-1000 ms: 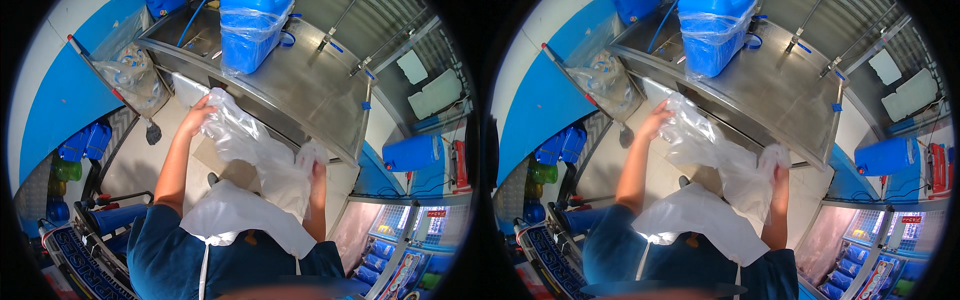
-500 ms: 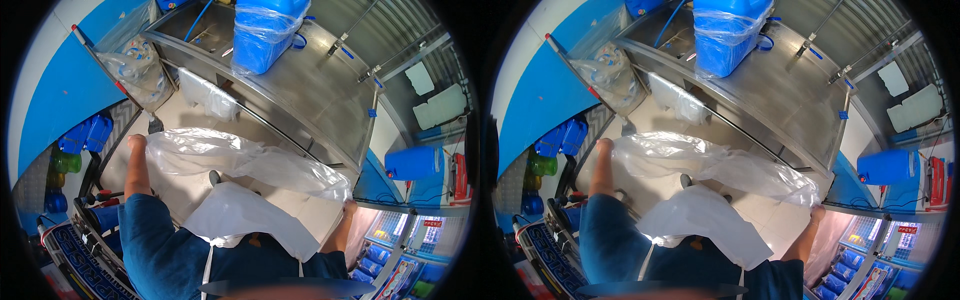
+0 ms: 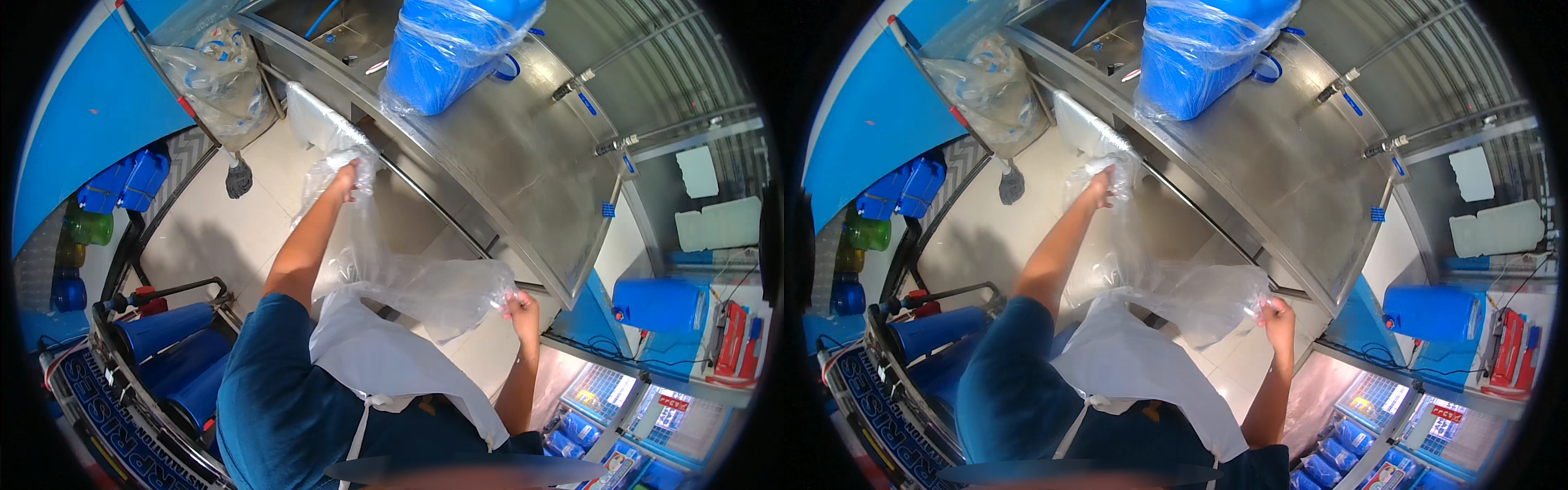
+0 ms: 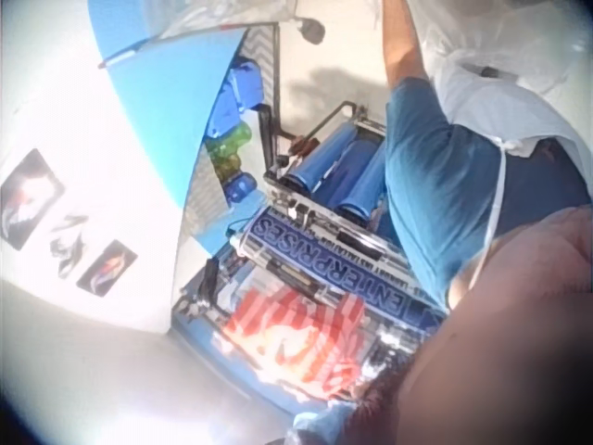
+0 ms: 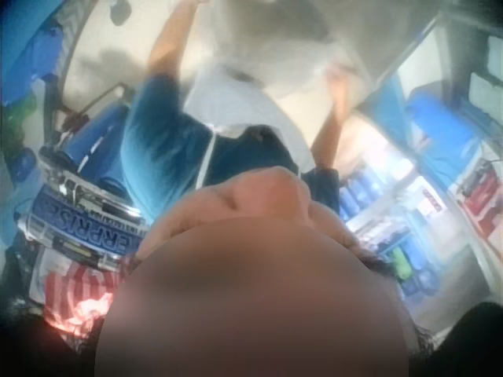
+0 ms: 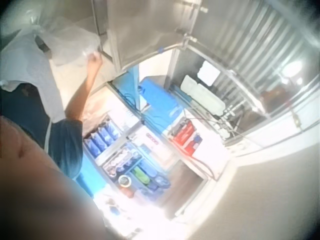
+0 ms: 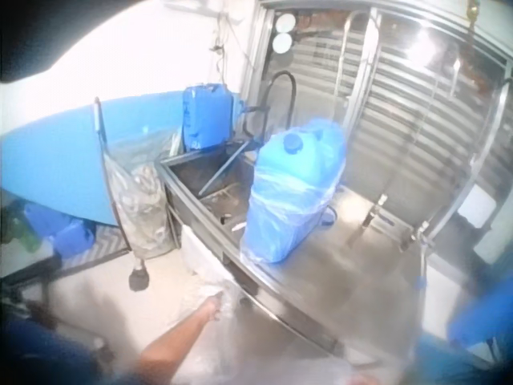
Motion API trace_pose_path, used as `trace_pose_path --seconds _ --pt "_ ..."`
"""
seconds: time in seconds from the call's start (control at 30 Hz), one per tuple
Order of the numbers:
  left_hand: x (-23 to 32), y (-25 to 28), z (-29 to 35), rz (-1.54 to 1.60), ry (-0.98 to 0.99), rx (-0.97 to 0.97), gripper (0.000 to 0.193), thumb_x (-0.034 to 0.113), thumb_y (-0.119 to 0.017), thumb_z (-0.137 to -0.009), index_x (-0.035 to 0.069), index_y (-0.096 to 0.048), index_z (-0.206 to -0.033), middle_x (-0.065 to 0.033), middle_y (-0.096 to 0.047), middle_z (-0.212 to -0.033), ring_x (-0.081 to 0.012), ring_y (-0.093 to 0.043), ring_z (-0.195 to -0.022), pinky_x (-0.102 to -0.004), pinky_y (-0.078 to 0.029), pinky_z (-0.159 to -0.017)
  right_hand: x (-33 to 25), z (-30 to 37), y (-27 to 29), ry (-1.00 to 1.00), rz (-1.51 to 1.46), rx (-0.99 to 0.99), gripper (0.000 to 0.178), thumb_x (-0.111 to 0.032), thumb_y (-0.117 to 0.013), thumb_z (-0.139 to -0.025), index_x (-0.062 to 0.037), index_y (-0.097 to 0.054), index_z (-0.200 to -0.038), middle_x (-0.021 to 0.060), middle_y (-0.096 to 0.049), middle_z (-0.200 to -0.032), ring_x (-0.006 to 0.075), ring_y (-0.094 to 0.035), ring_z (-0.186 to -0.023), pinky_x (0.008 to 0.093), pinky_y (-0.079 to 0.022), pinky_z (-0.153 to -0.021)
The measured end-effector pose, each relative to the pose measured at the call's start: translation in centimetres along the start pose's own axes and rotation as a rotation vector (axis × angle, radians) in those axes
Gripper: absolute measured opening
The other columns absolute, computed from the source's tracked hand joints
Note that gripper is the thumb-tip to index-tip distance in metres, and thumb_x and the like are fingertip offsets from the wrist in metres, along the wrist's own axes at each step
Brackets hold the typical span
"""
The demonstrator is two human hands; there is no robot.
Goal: The person wraps a blue plastic container in a clear plastic bag, then uses a red heat gun to shrink-wrap the bag around the container. They apply a label to the container's neck and continue heating the seal. Finally, they place the sealed container into a larger plastic bag.
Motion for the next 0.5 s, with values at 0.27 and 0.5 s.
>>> trace_pose_path --seconds 0.27,0.5 --pt "3.3 -7.9 -17.0 -0.076 -0.878 -0.143 0.028 0.021 -0.061 -0.083 0.003 -0.062 -0.105 -0.0135 -0.065 -0.106 -0.0289 -0.06 -0.093 -0.0354 -0.048 -0.085 2.3 2.1 -5.6 -0.241 0.032 0.059 0.017 -0.009 -0.056 -0.092 -0.0004 -0.067 -0.103 0.0074 -0.068 -0.081 0.017 -0.069 -0.067 0.0267 -0.055 -0.052" --pt "4.8 -7.6 -23.2 -0.528 -0.892 0.287 0.039 0.025 -0.069 -0.076 0.005 -0.064 -0.109 -0.0192 -0.067 -0.11 -0.0356 -0.062 -0.106 -0.0399 -0.05 -0.085 4.1 3.2 -13.3 -0.351 -0.031 -0.039 0.012 -0.005 -0.057 -0.092 0.0014 -0.065 -0.099 0.0075 -0.068 -0.082 0.0171 -0.069 -0.07 0.0266 -0.056 -0.057"
Point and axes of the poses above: each hand's wrist, its own z-axis away from the middle knuckle, its own y-axis out of the back of the hand, x = y × z, the point moved 4 cm from there along -z, towards the middle knuckle
